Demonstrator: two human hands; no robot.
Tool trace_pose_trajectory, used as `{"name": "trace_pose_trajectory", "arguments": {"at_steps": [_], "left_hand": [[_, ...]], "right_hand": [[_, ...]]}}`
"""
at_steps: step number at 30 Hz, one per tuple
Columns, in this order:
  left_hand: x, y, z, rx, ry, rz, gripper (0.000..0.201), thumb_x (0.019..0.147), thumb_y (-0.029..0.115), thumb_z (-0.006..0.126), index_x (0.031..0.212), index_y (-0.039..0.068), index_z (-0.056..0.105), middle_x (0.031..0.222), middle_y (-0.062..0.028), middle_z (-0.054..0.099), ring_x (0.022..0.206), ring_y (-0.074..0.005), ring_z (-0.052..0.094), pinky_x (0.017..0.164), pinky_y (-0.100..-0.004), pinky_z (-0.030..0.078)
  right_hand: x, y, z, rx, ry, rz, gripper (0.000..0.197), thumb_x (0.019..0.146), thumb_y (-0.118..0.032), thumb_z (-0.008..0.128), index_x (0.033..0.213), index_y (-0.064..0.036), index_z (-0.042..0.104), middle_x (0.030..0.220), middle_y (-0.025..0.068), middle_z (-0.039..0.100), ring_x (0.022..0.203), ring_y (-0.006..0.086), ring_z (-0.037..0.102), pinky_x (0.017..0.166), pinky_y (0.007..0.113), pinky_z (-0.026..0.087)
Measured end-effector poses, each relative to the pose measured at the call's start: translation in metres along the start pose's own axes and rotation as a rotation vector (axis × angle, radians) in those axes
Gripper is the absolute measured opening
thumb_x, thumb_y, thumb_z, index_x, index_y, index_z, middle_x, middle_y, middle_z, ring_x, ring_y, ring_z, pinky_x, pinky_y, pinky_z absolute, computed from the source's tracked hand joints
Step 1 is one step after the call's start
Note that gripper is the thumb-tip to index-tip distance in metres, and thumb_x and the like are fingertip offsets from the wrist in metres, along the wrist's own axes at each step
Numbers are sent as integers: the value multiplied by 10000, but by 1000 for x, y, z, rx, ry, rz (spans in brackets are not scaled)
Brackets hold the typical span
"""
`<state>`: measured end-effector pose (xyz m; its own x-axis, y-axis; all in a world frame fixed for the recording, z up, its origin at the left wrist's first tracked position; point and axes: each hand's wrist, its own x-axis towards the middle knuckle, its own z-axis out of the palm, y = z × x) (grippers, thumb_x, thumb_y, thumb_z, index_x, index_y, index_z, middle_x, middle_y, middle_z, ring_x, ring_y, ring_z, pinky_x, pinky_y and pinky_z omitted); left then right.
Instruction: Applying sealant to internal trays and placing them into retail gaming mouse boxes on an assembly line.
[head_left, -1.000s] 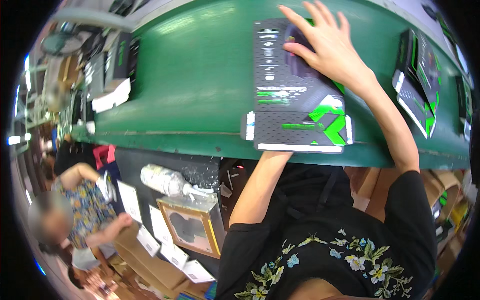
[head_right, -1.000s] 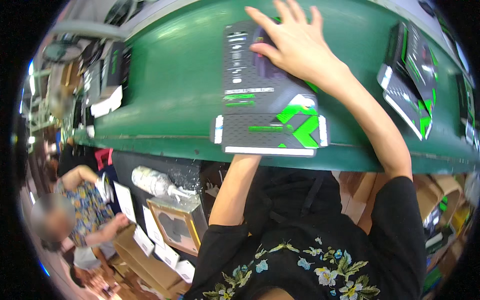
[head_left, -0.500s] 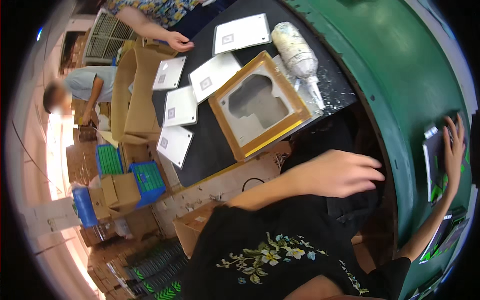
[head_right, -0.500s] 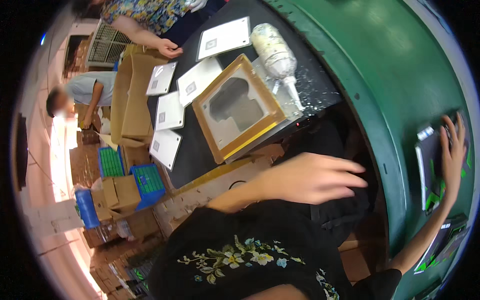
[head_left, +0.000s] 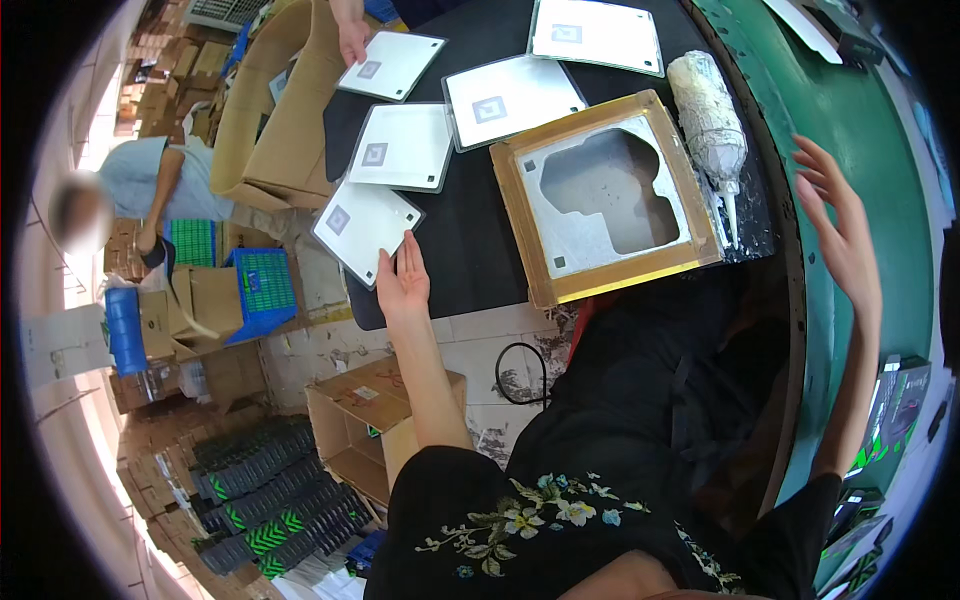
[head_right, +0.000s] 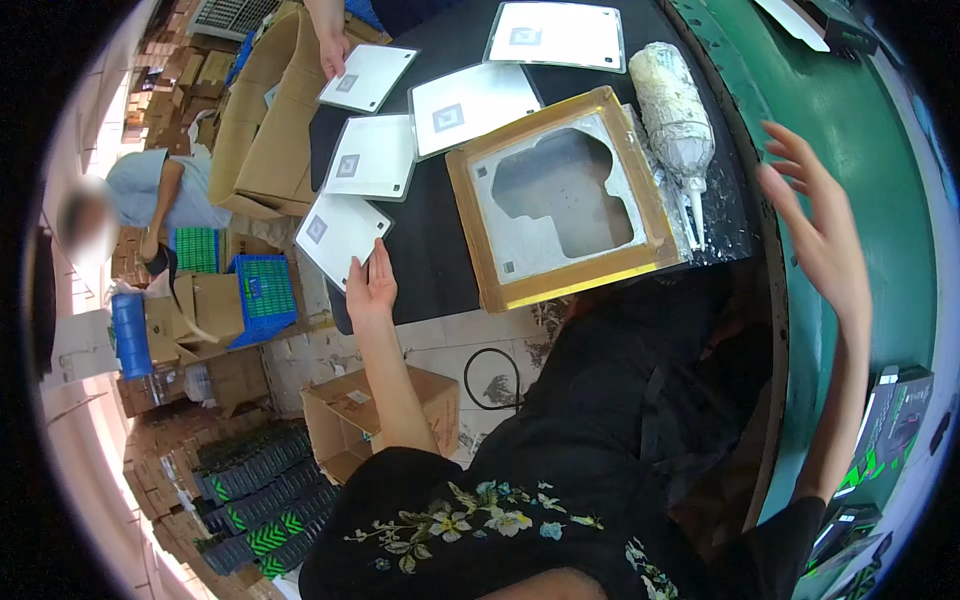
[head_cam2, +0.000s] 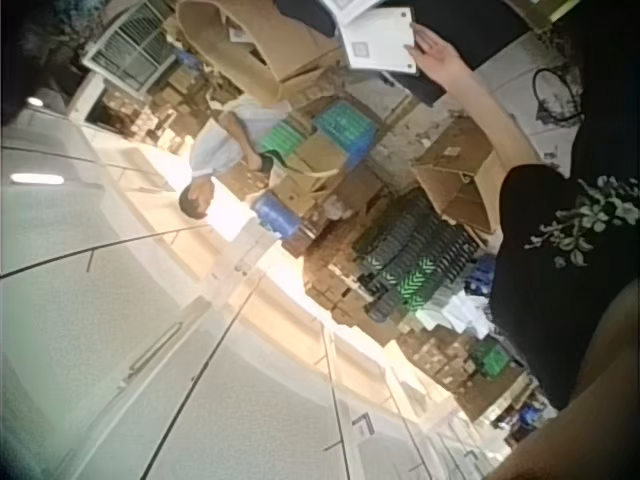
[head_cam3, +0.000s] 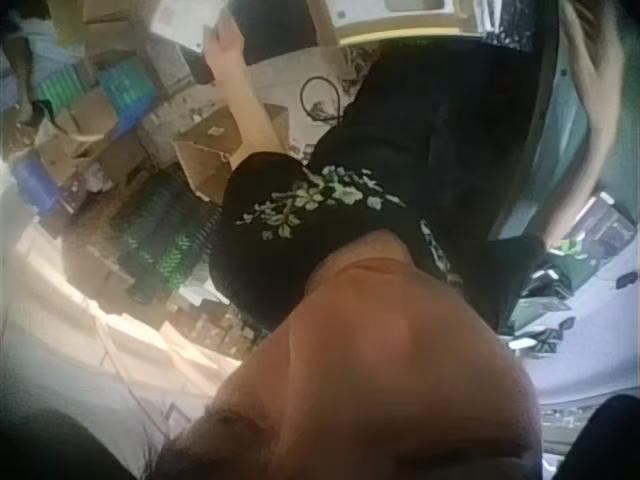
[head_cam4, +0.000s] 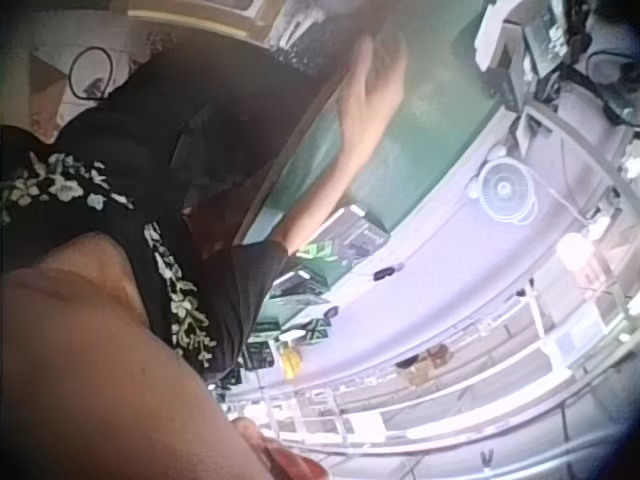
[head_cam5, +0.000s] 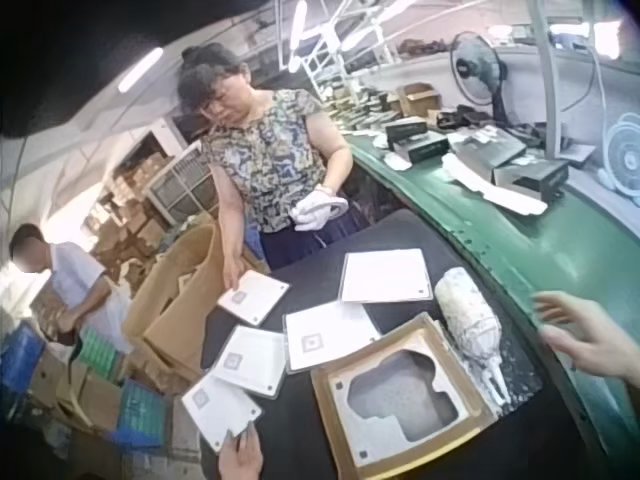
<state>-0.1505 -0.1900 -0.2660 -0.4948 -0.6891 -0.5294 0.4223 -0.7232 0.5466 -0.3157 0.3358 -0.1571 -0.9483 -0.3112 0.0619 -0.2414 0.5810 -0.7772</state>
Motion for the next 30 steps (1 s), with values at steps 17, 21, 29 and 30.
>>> {"name": "trace_pose_trajectory", "arguments": {"at_steps": [17, 21, 29, 30], "left_hand": [[-143, -8, 78, 928, -552, 639, 307, 1018, 176, 512, 1250, -18, 463, 992, -121, 667, 802, -148, 683, 641, -279, 585], [-118, -57, 102, 967, -995, 20, 342, 1010, 156, 501, 1278, -51, 447, 901, -100, 671, 736, -138, 688, 576, -267, 599], [-93, -97, 131, 1336, -895, -258, 244, 1008, 172, 506, 1169, -12, 502, 854, -89, 674, 643, -125, 684, 562, -223, 576], [-94, -98, 132, 1378, -877, -221, 237, 1012, 167, 496, 1187, 6, 500, 848, -84, 671, 634, -126, 683, 556, -225, 573]], "right_hand": [[135, 32, 45, -149, -181, 271, 830, 693, -589, 731, 1165, 83, 603, 1066, 218, 671, 970, 313, 669, 823, 409, 532], [118, 37, 5, 195, -203, 350, 720, 726, -488, 738, 1212, 28, 613, 1112, 141, 669, 1029, 266, 652, 889, 398, 520], [44, 0, -111, 1145, 426, -59, 666, 851, -350, 679, 1339, 50, 465, 1302, 160, 556, 1215, 247, 552, 1000, 423, 457], [40, -1, -106, 1145, 432, -56, 666, 851, -350, 679, 1339, 50, 465, 1302, 160, 556, 1215, 247, 552, 1000, 423, 457]]}}
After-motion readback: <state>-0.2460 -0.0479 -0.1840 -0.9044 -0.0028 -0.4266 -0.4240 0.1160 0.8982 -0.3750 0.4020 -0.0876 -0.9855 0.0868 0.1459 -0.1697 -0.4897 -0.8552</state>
